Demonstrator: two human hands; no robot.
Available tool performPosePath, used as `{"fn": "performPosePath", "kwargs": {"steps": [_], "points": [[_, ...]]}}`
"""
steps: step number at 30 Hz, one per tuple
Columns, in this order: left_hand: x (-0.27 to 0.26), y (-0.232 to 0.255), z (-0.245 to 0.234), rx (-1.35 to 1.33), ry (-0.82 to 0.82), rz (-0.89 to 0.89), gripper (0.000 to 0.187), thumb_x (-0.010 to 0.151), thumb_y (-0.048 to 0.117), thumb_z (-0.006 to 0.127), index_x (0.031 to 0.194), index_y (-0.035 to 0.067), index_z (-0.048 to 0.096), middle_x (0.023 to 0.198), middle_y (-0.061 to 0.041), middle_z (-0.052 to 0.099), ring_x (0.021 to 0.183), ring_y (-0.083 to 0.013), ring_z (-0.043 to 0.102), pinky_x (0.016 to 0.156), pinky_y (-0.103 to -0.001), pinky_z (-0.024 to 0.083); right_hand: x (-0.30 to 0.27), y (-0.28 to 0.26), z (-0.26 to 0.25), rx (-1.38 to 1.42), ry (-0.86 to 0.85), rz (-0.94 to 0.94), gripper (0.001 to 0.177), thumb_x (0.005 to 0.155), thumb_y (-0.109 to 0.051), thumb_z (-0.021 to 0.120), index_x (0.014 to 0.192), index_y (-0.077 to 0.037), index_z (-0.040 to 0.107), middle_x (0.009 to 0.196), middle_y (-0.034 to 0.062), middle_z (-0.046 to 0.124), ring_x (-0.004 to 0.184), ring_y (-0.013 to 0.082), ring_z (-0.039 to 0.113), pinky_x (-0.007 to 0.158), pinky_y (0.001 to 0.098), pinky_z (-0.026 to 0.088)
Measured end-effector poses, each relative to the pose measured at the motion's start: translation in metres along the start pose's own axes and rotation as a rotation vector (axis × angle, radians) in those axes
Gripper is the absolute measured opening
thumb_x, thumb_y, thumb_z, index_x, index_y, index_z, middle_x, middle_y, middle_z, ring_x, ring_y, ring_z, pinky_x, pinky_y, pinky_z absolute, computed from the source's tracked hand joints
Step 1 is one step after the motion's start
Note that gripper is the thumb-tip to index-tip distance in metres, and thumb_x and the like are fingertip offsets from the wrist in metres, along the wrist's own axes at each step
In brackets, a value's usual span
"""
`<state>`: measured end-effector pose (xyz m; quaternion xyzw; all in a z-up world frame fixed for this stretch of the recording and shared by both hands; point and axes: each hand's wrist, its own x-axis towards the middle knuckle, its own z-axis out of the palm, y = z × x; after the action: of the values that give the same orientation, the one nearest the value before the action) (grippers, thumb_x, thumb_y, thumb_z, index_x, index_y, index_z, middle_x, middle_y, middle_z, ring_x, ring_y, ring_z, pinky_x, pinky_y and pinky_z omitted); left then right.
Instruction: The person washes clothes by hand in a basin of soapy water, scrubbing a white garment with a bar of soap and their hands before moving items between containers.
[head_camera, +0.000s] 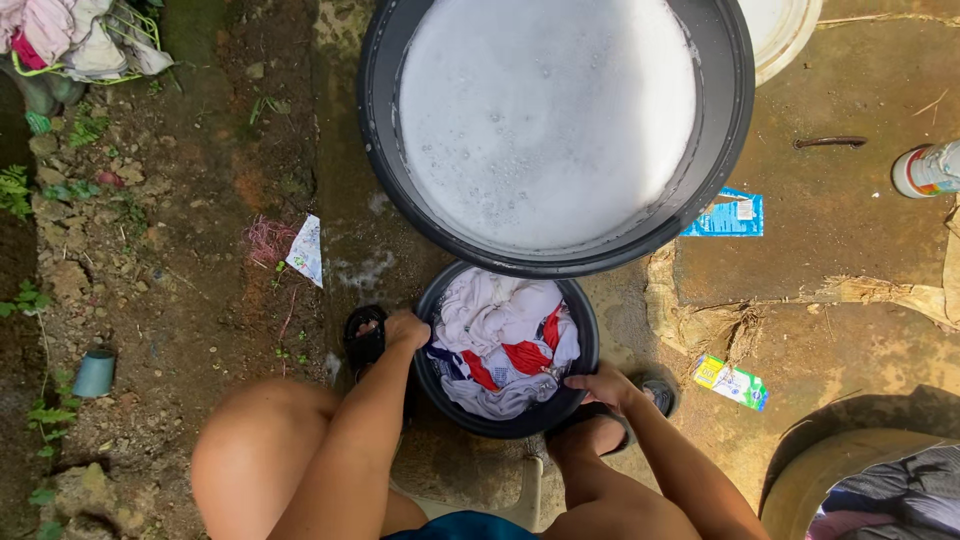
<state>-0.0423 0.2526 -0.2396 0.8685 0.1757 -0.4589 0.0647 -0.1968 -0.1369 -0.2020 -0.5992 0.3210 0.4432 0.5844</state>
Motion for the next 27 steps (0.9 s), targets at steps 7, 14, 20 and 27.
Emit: {"fn": "performPosePath", "kwargs": {"steps": [7,14,20,27], "points": [[-0.01,-0.052,-0.035,-0.102,-0.071,-0.184,0.042,0.078,0.009,0.062,0.114,-0.007,0.078,0.129,-0.027,0.068,0.122,-0.0382,0.066,0.1,-0.04,0.056,0.07,-0.057,0.027,-0.221,-0.034,-0.039,0.05,0.08,-0.017,0.08,0.125,0.0,0.067,0.102,0.0118,0.078,0.084,0.0224,0.076,0.068,0.0357,0.063],[0.021,-0.048,-0.051,-0.585,0.498,-0.234,0.049,0.088,0.023,0.064,0.127,-0.007,0.058,0.131,-0.033,0.055,0.123,-0.0431,0.055,0.105,-0.046,0.046,0.069,-0.112,0.031,-0.419,0.016,-0.025,0.063,0.079,-0.027,0.082,0.135,-0.006,0.062,0.116,0.0121,0.076,0.093,0.022,0.075,0.074,0.0375,0.063],[-0.038,0.042,-0.176,-0.774,1.132,0.428,0.048,0.094,0.009,0.065,0.141,0.01,0.057,0.146,-0.021,0.039,0.134,-0.0399,0.036,0.113,-0.054,0.032,0.024,-0.136,-0.009,-0.422,0.054,0.019,0.063,0.087,-0.04,0.074,0.143,-0.019,0.053,0.124,0.0058,0.074,0.098,0.0196,0.07,0.077,0.0346,0.06],[-0.086,0.129,-0.226,-0.413,1.098,0.898,0.043,0.097,0.009,0.066,0.139,0.014,0.058,0.154,-0.019,0.032,0.14,-0.0409,0.03,0.115,-0.056,0.031,-0.02,-0.193,-0.175,-0.793,0.787,0.24,0.028,0.098,-0.025,0.065,0.106,-0.003,0.08,0.106,0.0198,0.079,0.097,0.0308,0.074,0.087,0.0419,0.054]]}}
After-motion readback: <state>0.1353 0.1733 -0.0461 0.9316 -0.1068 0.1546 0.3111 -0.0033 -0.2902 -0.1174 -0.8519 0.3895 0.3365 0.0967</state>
